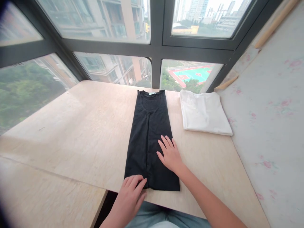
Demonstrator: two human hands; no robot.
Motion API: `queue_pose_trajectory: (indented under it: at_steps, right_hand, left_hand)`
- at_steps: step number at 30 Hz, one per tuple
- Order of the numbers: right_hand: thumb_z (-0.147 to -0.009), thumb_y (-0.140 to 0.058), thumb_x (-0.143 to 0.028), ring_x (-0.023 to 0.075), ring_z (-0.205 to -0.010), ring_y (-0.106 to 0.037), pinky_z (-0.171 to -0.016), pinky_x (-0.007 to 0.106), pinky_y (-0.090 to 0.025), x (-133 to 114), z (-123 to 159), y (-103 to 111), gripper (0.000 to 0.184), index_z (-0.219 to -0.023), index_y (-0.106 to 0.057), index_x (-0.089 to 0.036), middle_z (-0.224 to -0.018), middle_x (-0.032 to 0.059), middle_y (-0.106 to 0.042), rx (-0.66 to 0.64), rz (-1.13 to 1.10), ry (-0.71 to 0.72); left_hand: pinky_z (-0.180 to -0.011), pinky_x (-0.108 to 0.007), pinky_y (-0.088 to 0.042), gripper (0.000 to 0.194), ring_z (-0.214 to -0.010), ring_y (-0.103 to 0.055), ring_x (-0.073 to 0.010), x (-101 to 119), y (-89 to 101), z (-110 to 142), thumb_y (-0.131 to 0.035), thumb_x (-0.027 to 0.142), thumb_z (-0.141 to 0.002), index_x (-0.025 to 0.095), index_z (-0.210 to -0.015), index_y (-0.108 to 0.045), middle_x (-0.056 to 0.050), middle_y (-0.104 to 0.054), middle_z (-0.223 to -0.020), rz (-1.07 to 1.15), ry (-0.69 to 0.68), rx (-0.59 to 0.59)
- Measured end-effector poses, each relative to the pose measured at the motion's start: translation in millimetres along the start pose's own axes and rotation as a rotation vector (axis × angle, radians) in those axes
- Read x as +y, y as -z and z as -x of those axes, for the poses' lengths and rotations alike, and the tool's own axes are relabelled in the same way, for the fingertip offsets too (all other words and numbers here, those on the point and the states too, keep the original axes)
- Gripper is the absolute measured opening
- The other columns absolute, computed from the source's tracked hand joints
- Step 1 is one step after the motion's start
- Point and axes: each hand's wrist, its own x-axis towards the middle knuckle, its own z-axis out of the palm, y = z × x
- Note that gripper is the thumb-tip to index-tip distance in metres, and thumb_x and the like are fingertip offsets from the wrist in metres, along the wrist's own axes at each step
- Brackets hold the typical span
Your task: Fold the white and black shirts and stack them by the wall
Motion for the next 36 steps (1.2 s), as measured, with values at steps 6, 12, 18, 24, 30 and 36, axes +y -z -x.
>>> queue_pose_trajectory:
  at_steps: [6,12,18,24,30,36]
  right_hand:
    - [-0.095,-0.046,-0.040,0.0293,-0.145,-0.032,-0.117,0.055,-0.030,32.9,34.9,14.1,0.054,-0.146,-0.047,-0.024,-0.156,0.0084,-0.037,0.016,-0.027,0.040]
    - [-0.095,-0.044,-0.041,0.0294,-0.146,-0.031,-0.118,0.054,-0.030,33.7,55.0,17.2,0.053,-0.146,-0.048,-0.024,-0.157,0.0073,-0.034,0.011,-0.047,0.028]
    - [-0.096,-0.043,-0.037,0.0305,-0.146,-0.030,-0.118,0.057,-0.028,20.5,62.0,24.4,0.050,-0.143,-0.052,-0.021,-0.156,0.0106,-0.036,0.016,-0.049,-0.016]
    - [-0.094,-0.046,-0.031,0.0288,-0.147,-0.029,-0.118,0.055,-0.033,-6.8,116.2,37.5,0.051,-0.144,-0.051,-0.022,-0.157,0.0088,-0.034,-0.036,-0.116,0.108]
    - [-0.092,-0.049,-0.025,0.0283,-0.143,-0.037,-0.114,0.055,-0.038,-25.1,152.5,53.6,0.045,-0.136,-0.058,-0.027,-0.152,0.0074,-0.044,-0.081,-0.188,0.151]
    - [-0.088,-0.060,-0.027,0.0285,-0.124,-0.051,-0.107,0.052,-0.044,-44.7,144.9,50.3,0.042,-0.128,-0.061,-0.016,-0.135,0.0127,-0.058,-0.017,-0.306,0.205]
  left_hand:
    - [-0.089,-0.044,-0.049,0.058,-0.097,-0.057,-0.0247,20.1,-6.5,-5.9,-0.075,0.061,-0.073,0.022,-0.115,-0.065,-0.008,-0.063,-0.108,0.073,-0.220,-0.058]
    - [-0.106,-0.049,-0.042,0.042,-0.134,-0.043,-0.0300,10.2,-4.2,-11.6,-0.052,0.022,-0.093,0.020,-0.135,-0.056,-0.014,-0.048,-0.146,-0.121,-0.143,0.023]
    - [-0.114,-0.059,-0.031,0.058,-0.147,-0.026,-0.0355,15.6,-12.9,-13.1,-0.053,0.027,-0.093,0.018,-0.148,-0.041,-0.015,-0.028,-0.160,-0.264,-0.156,-0.038]
    - [-0.113,-0.052,-0.037,0.044,-0.143,-0.035,-0.0308,16.5,-11.0,14.5,-0.057,0.027,-0.092,0.015,-0.134,-0.056,-0.015,-0.045,-0.150,-0.206,-0.231,0.029]
    - [-0.110,-0.052,-0.042,0.039,-0.134,-0.046,-0.0293,27.8,-20.6,32.5,-0.060,0.026,-0.090,0.021,-0.129,-0.060,-0.011,-0.055,-0.141,-0.121,-0.223,0.074]
    - [-0.106,-0.049,-0.045,0.036,-0.126,-0.052,-0.0285,32.8,-23.2,21.4,-0.058,0.017,-0.088,0.016,-0.123,-0.062,-0.013,-0.059,-0.135,-0.035,-0.271,0.072]
